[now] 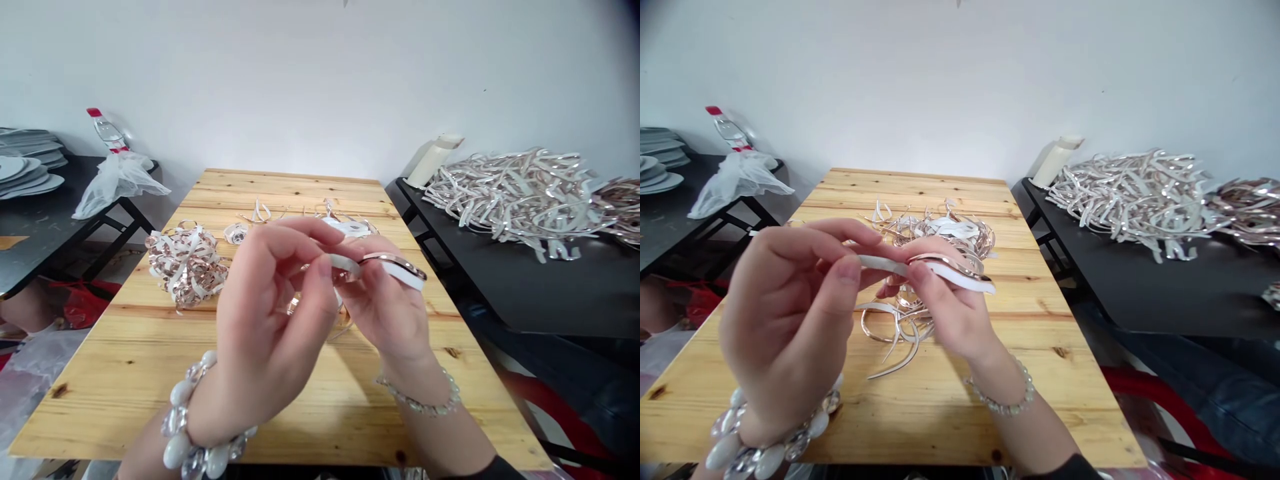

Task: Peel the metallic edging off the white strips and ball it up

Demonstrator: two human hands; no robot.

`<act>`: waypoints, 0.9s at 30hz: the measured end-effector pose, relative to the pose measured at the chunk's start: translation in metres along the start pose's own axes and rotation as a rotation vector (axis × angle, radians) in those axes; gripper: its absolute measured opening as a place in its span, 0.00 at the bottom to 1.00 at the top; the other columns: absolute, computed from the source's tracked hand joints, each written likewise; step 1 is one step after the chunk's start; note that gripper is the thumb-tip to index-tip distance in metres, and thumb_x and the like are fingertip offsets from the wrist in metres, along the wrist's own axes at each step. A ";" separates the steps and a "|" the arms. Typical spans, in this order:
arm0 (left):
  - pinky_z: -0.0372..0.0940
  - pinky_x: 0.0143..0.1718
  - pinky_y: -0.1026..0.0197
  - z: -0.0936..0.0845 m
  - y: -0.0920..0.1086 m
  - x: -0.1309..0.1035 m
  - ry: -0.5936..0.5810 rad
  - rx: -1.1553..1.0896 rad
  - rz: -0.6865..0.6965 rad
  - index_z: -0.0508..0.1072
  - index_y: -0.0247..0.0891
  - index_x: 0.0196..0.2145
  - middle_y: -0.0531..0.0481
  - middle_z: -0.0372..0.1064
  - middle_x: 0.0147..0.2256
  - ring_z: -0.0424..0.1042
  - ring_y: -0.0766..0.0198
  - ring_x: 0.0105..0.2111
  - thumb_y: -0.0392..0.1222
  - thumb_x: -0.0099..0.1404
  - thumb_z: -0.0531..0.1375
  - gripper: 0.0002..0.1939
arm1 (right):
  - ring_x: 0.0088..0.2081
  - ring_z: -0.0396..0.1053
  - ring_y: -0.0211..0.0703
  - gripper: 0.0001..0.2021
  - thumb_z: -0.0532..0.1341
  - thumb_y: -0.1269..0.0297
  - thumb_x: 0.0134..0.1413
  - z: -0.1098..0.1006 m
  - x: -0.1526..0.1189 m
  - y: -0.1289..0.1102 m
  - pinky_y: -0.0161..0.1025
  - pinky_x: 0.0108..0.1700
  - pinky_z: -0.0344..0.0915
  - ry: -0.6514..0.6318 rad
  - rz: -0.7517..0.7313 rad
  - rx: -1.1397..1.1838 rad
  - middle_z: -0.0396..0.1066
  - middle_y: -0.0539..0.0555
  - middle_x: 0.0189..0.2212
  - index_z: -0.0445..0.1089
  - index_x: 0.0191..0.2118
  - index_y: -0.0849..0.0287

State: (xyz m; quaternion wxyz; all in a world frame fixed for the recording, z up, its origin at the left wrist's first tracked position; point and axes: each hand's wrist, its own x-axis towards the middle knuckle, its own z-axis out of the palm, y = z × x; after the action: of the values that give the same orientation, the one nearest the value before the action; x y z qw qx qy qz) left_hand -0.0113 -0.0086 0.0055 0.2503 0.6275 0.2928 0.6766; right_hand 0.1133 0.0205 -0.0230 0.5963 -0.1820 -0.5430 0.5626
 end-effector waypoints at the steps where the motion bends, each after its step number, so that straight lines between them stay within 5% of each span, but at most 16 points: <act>1: 0.76 0.36 0.58 0.000 -0.001 0.000 0.005 -0.035 -0.034 0.65 0.42 0.37 0.47 0.70 0.41 0.74 0.62 0.39 0.31 0.67 0.53 0.06 | 0.32 0.72 0.38 0.07 0.60 0.59 0.59 0.001 0.000 0.000 0.38 0.32 0.73 0.014 -0.010 0.017 0.74 0.49 0.32 0.75 0.38 0.48; 5: 0.76 0.39 0.53 0.001 -0.005 -0.003 0.031 -0.135 -0.123 0.64 0.43 0.38 0.46 0.68 0.43 0.74 0.59 0.42 0.35 0.69 0.51 0.04 | 0.37 0.74 0.42 0.08 0.58 0.60 0.59 0.005 0.002 -0.001 0.40 0.35 0.74 0.081 -0.017 0.035 0.76 0.52 0.34 0.76 0.35 0.51; 12: 0.73 0.23 0.60 0.002 -0.004 -0.004 0.090 -0.128 -0.138 0.59 0.46 0.38 0.50 0.72 0.36 0.75 0.63 0.32 0.38 0.71 0.48 0.03 | 0.30 0.75 0.44 0.09 0.57 0.60 0.59 0.005 0.002 -0.004 0.39 0.26 0.72 0.015 0.014 0.094 0.76 0.54 0.34 0.73 0.35 0.56; 20: 0.76 0.33 0.54 0.000 0.003 0.000 0.208 -0.101 -0.061 0.62 0.44 0.38 0.51 0.68 0.35 0.74 0.64 0.31 0.34 0.68 0.52 0.05 | 0.26 0.76 0.41 0.12 0.53 0.64 0.63 0.007 0.001 -0.008 0.40 0.26 0.74 0.003 -0.043 0.111 0.75 0.52 0.37 0.72 0.34 0.57; 27: 0.77 0.30 0.62 -0.003 0.016 0.010 0.328 -0.096 -0.112 0.67 0.42 0.32 0.52 0.64 0.37 0.72 0.71 0.26 0.28 0.66 0.52 0.10 | 0.28 0.78 0.41 0.14 0.50 0.63 0.65 0.006 -0.001 -0.014 0.36 0.26 0.75 -0.096 -0.072 0.162 0.78 0.53 0.36 0.73 0.37 0.56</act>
State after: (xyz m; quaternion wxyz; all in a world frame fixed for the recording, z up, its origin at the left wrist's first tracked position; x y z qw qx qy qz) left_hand -0.0148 -0.0134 0.0236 0.2660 0.4787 0.3317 0.7682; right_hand 0.1147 0.0134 -0.0094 0.6021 -0.0864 -0.5298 0.5911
